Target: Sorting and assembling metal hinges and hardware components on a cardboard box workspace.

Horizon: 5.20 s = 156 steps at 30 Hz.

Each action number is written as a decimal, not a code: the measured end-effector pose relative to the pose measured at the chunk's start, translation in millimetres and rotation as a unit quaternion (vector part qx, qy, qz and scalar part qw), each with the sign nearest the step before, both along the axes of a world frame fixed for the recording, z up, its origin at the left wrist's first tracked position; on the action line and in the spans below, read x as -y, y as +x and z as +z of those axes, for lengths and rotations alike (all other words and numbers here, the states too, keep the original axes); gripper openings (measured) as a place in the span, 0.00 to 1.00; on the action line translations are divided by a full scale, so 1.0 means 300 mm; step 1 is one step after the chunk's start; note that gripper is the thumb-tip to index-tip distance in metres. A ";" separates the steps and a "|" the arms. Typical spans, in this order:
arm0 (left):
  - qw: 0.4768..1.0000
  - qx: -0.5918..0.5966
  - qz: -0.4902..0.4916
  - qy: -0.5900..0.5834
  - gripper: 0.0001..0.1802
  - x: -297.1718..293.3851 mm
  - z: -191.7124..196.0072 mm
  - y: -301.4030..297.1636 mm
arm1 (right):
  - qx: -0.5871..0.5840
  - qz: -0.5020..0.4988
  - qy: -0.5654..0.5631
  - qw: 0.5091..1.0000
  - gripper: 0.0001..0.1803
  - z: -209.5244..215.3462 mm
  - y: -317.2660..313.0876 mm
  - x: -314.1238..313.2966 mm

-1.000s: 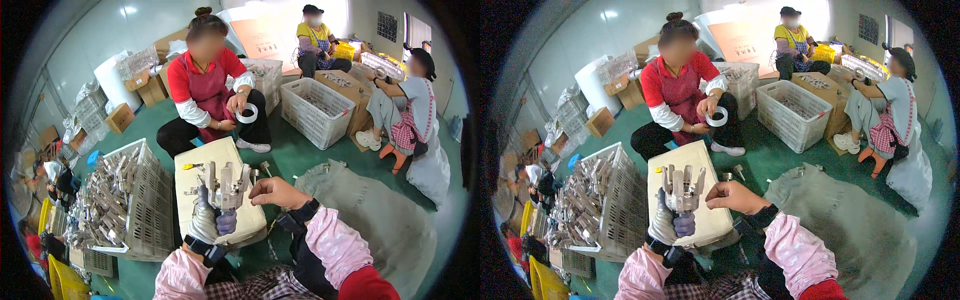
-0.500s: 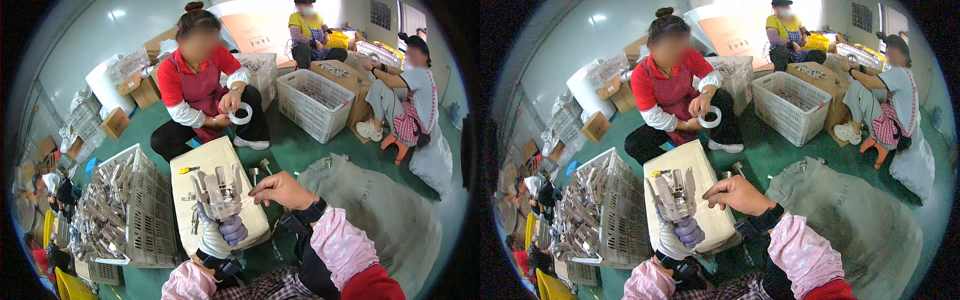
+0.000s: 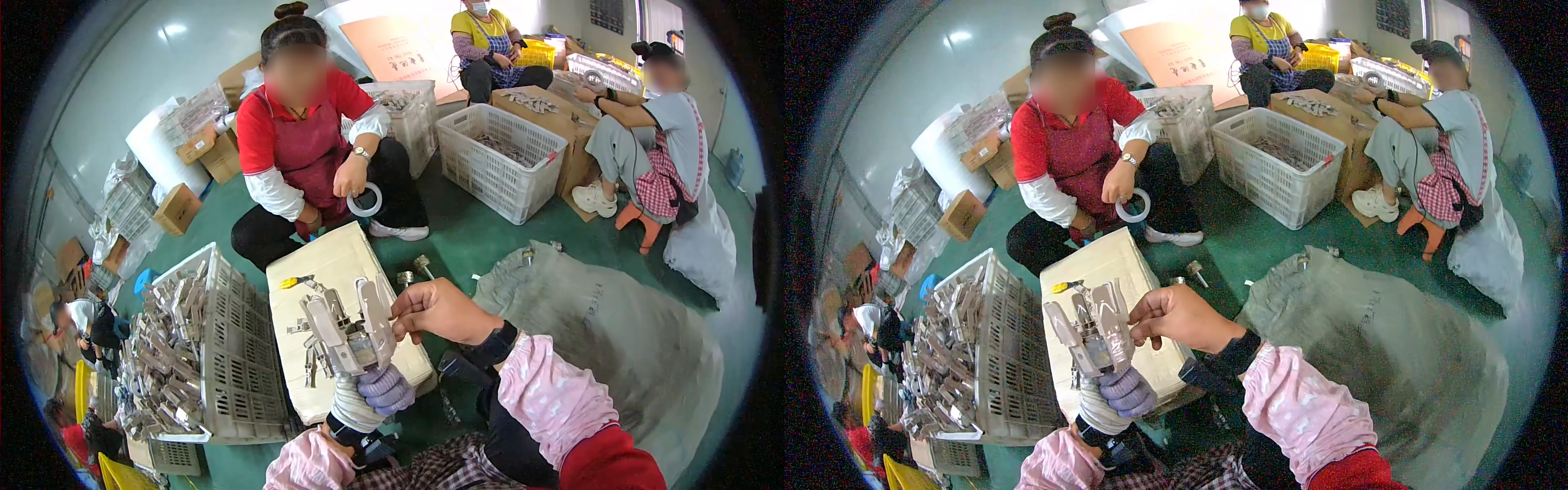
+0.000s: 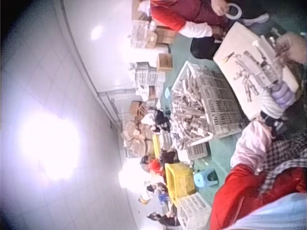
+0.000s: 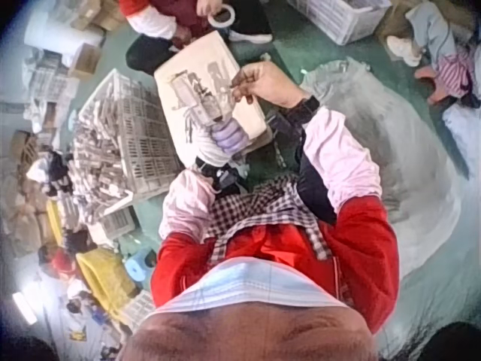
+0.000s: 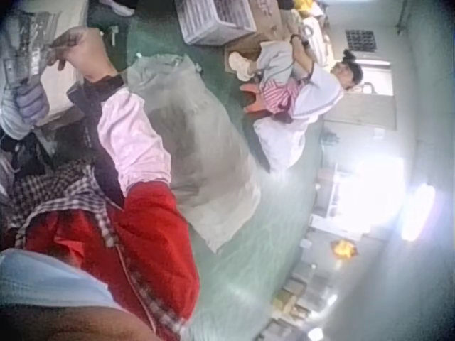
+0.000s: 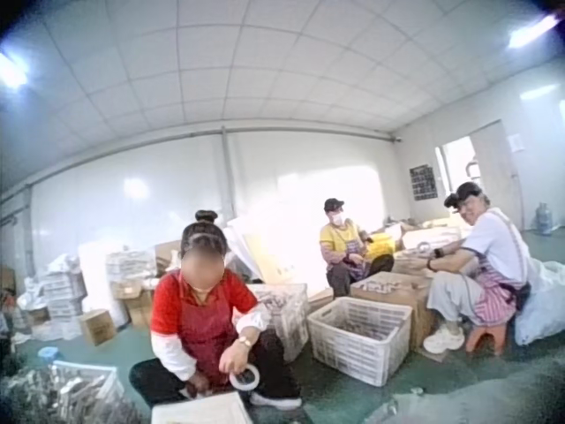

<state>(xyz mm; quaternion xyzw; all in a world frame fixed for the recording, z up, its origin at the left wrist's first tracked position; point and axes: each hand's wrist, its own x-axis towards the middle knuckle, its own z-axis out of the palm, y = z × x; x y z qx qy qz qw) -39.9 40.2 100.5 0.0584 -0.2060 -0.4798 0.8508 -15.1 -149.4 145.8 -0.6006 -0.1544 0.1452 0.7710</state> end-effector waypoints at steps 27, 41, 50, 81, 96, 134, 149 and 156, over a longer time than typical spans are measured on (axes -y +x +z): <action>0.997 -0.058 -0.010 0.047 0.24 -0.012 -0.046 -0.053 | 0.051 0.005 0.096 0.994 0.13 -0.115 0.028 -0.055; 0.942 0.035 0.161 0.291 0.38 0.019 -0.103 0.034 | -0.022 -0.004 0.113 0.993 0.28 -0.095 -0.010 -0.071; 0.822 0.141 0.388 0.391 0.60 0.058 -0.067 0.077 | 0.113 -0.198 -0.077 0.971 0.28 -0.083 -0.027 -0.112; 0.691 0.242 0.600 0.322 0.39 -0.002 -0.046 0.105 | 0.086 -0.103 0.120 0.984 0.55 -0.058 -0.058 -0.185; 0.856 0.167 0.465 0.152 0.51 -0.083 0.116 0.037 | 0.334 -0.121 -0.090 0.930 0.52 -0.086 -0.086 -0.253; 0.761 0.160 0.577 0.249 0.56 -0.077 0.080 0.032 | 0.096 -0.081 0.063 0.990 0.55 -0.115 -0.091 -0.308; 0.703 0.296 0.550 0.340 0.59 -0.084 -0.067 0.105 | 0.056 -0.101 0.044 0.992 0.41 -0.150 -0.026 -0.317; 0.732 0.142 0.521 0.414 0.58 -0.125 -0.025 0.118 | 0.072 -0.030 0.020 0.997 0.31 -0.299 0.050 -0.272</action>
